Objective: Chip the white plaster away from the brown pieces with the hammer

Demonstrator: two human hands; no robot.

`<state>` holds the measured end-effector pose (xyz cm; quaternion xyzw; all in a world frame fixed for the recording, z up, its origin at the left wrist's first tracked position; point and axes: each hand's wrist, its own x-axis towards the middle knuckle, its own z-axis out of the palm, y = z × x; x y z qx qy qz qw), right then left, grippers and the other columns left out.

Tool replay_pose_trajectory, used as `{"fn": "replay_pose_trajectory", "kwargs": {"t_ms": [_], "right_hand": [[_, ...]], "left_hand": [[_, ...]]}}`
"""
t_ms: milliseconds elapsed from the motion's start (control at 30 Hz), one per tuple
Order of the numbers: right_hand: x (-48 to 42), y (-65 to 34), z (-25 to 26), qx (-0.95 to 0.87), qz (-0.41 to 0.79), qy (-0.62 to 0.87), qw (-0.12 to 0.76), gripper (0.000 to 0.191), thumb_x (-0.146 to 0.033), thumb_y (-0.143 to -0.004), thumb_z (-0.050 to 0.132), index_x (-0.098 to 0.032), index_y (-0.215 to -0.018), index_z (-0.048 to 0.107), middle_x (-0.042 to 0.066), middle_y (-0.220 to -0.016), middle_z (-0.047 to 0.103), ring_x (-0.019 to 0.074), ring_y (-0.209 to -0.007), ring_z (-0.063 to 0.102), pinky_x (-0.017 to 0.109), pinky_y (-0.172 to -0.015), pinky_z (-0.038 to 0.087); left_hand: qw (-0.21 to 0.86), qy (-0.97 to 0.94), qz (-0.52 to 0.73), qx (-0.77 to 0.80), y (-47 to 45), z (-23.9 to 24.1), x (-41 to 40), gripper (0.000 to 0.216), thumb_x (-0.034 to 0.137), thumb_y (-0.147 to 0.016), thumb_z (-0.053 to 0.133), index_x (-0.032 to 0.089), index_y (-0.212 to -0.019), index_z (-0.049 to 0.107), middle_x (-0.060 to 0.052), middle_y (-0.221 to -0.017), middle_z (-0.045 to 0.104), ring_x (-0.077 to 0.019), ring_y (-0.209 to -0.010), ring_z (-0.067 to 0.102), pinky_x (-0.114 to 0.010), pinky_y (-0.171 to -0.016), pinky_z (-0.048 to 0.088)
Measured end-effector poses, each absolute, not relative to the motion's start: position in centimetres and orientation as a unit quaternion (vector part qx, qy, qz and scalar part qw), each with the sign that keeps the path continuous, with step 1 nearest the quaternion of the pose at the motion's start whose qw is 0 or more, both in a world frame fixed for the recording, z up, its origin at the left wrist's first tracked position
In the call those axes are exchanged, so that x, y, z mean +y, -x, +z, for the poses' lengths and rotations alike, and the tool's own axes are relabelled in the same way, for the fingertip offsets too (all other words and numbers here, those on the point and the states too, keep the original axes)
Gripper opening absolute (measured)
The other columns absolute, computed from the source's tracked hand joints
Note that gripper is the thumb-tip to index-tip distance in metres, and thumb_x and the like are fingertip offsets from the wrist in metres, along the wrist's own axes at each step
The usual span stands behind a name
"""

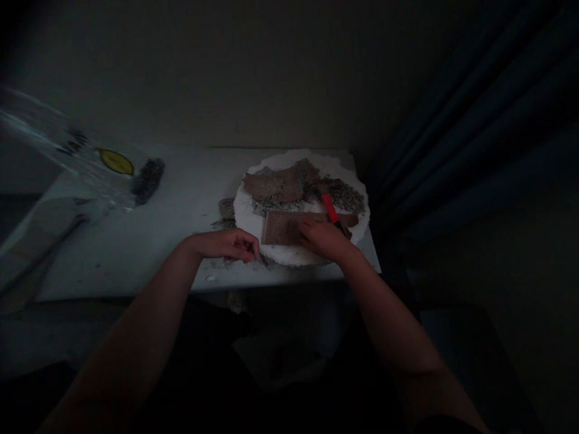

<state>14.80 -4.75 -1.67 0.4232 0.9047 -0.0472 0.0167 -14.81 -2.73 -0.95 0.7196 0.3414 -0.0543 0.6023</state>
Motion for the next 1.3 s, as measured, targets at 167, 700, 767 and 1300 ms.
{"fn": "replay_pose_trajectory", "kwargs": {"t_ms": [167, 700, 767, 1300], "right_hand": [[-4.9, -14.8, -1.8, 0.900, -0.016, -0.432, 0.054, 0.028, -0.018, -0.101, 0.039, -0.013, -0.108, 0.066, 0.014, -0.121, 0.062, 0.0163, -0.074, 0.059, 0.031, -0.057, 0.029], [-5.3, -14.5, -1.3, 0.869, -0.040, -0.493, 0.001, 0.034, -0.027, -0.103, 0.033, -0.012, -0.118, 0.060, 0.017, -0.127, 0.058, 0.0195, -0.080, 0.060, 0.031, -0.062, 0.041], [-5.3, -14.4, -1.5, 0.869, -0.038, -0.492, 0.003, 0.035, -0.026, -0.103, 0.033, -0.011, -0.118, 0.061, 0.018, -0.129, 0.057, 0.0206, -0.080, 0.061, 0.033, -0.064, 0.044], [-7.8, -11.4, -1.6, 0.825, -0.259, -0.410, -0.290, 0.013, -0.028, -0.099, 0.048, -0.020, -0.094, 0.056, 0.011, -0.109, 0.057, 0.0201, -0.100, 0.059, 0.031, -0.080, 0.052]], "left_hand": [[0.591, -0.725, -0.031, 0.352, 14.2, -1.6, -2.5, 0.036, 0.049, -0.082, 0.066, 0.018, -0.101, 0.071, -0.003, -0.084, 0.069, -0.0107, -0.065, 0.053, -0.022, -0.060, 0.038], [0.570, -0.688, 0.220, 0.391, 11.9, -2.1, -3.5, 0.035, 0.036, -0.086, 0.067, 0.016, -0.114, 0.065, -0.001, -0.083, 0.063, -0.0125, -0.078, 0.059, -0.027, -0.073, 0.047], [0.574, -0.690, 0.213, 0.386, 11.7, -2.1, -3.6, 0.033, 0.034, -0.085, 0.068, 0.015, -0.112, 0.066, -0.001, -0.082, 0.062, -0.0122, -0.077, 0.058, -0.026, -0.072, 0.047], [0.530, -0.751, 0.195, 0.341, 10.3, -2.1, -4.5, 0.024, 0.039, -0.086, 0.066, 0.015, -0.091, 0.070, 0.000, -0.080, 0.064, -0.0138, -0.076, 0.056, -0.026, -0.072, 0.043]]}}
